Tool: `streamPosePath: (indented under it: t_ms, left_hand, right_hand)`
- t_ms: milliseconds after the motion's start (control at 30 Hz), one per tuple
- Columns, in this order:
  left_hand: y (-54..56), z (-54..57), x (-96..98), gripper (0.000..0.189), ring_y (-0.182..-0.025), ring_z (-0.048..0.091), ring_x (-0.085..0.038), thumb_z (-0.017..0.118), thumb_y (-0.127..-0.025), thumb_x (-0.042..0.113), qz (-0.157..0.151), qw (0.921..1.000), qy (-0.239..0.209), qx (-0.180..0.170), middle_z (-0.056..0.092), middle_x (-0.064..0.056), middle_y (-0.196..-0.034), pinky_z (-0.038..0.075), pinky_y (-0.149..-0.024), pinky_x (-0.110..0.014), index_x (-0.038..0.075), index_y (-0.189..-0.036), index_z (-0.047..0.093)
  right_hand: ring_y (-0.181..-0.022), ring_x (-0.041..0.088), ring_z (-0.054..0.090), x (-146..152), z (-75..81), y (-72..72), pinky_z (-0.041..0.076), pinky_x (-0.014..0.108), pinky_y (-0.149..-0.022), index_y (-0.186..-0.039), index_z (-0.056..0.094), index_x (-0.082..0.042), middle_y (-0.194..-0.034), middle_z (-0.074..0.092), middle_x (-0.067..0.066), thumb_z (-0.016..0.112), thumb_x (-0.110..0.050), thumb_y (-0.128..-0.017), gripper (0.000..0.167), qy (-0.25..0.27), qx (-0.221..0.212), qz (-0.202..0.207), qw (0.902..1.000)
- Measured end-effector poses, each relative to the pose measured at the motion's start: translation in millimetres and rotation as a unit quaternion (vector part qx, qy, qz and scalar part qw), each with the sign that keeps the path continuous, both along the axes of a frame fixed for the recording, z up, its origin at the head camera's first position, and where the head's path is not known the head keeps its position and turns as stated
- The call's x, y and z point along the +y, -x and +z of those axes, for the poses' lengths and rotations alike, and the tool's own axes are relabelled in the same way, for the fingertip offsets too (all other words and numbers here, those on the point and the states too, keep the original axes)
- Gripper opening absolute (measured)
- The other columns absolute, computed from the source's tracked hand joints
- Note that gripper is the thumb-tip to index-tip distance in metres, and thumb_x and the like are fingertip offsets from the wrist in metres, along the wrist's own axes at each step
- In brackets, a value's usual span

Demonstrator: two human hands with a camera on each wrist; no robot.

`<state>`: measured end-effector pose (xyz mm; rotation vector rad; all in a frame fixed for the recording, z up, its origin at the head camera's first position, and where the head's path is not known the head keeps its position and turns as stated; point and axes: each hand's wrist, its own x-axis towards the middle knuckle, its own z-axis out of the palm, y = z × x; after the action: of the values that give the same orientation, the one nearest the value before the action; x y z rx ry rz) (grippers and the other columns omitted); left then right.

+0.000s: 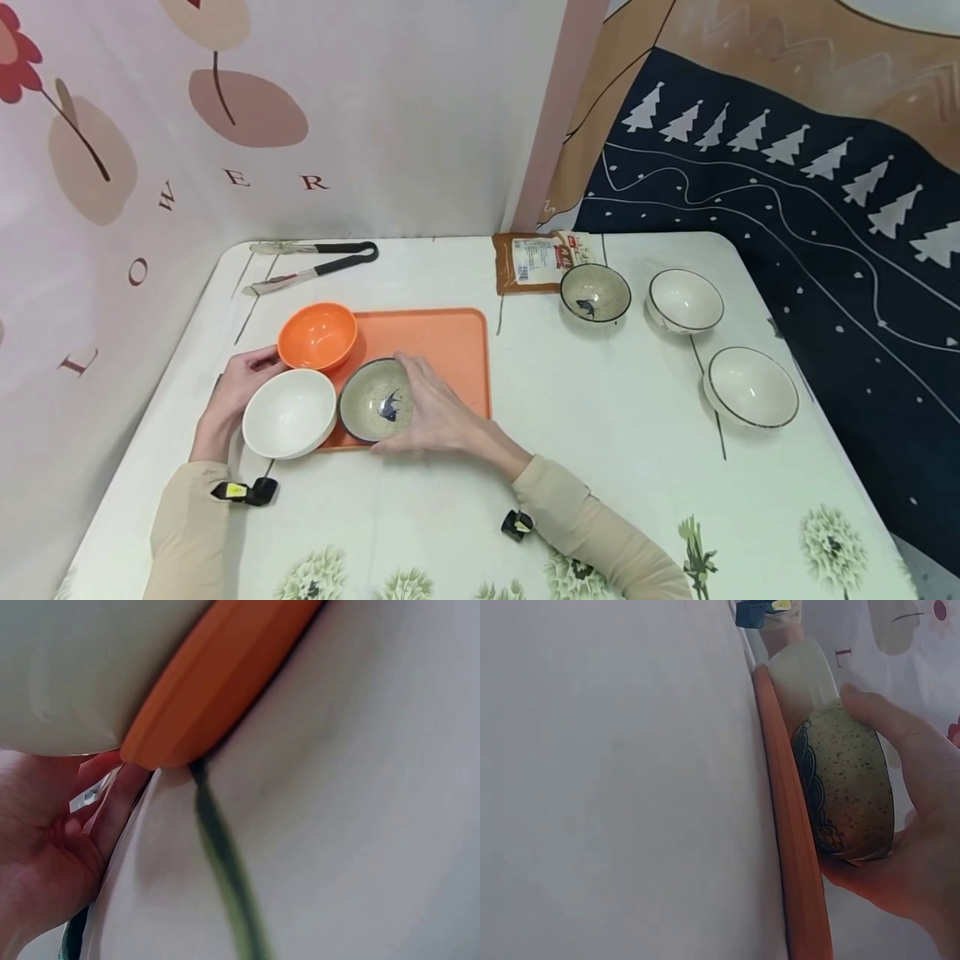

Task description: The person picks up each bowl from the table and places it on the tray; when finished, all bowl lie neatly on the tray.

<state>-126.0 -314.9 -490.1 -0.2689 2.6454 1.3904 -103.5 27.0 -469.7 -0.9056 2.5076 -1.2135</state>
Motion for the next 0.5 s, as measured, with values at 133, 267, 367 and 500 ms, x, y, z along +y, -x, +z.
streamPosePath:
  t_ms: [133, 267, 367, 500]
  left_hand:
    - [0.2, 0.9, 1.0, 0.053, -0.082, 0.058, -0.004, 0.058, -0.103, 0.037, 0.001, 1.0000, 0.001, -0.001, 0.066, -0.012, -0.108, 0.050, -0.069, -0.019, 0.002, -0.143, 0.056]
    - [0.7, 0.1, 0.9, 0.053, -0.083, 0.058, -0.003, 0.058, -0.103, 0.037, 0.002, 1.0000, 0.004, -0.002, 0.067, -0.012, -0.109, 0.050, -0.070, -0.019, 0.003, -0.143, 0.056]
    - [0.8, -0.2, 1.1, 0.053, -0.084, 0.058, -0.003, 0.058, -0.103, 0.037, 0.005, 1.0000, 0.005, -0.005, 0.067, -0.007, -0.107, 0.050, -0.070, -0.019, 0.003, -0.143, 0.056]
    - [0.4, -0.5, 1.1, 0.053, -0.083, 0.058, -0.004, 0.058, -0.102, 0.038, 0.011, 0.9999, 0.006, -0.005, 0.066, -0.002, -0.103, 0.050, -0.070, -0.019, 0.003, -0.143, 0.057]
  right_hand:
    - [-0.132, 0.025, 0.051, -0.8, 1.1, -1.2, 0.047, 0.050, -0.107, -0.160, 0.019, -0.007, -0.151, 0.042, 0.011, 0.094, -0.048, -0.064, 0.129, -0.006, 0.003, 0.007, 0.9999]
    - [-0.134, 0.026, 0.051, -0.4, 2.1, -2.0, 0.046, 0.051, -0.108, -0.161, 0.016, -0.007, -0.152, 0.040, 0.012, 0.093, -0.049, -0.065, 0.130, -0.013, -0.004, 0.013, 0.9998]
    - [-0.134, 0.027, 0.051, 0.2, 2.8, -2.4, 0.045, 0.051, -0.108, -0.161, 0.015, -0.007, -0.152, 0.040, 0.013, 0.093, -0.050, -0.065, 0.130, -0.017, -0.006, 0.018, 0.9997]
    - [-0.135, 0.027, 0.050, 0.5, 3.7, -2.6, 0.045, 0.051, -0.109, -0.161, 0.015, -0.007, -0.153, 0.040, 0.014, 0.092, -0.052, -0.066, 0.130, -0.026, -0.004, 0.024, 0.9994]
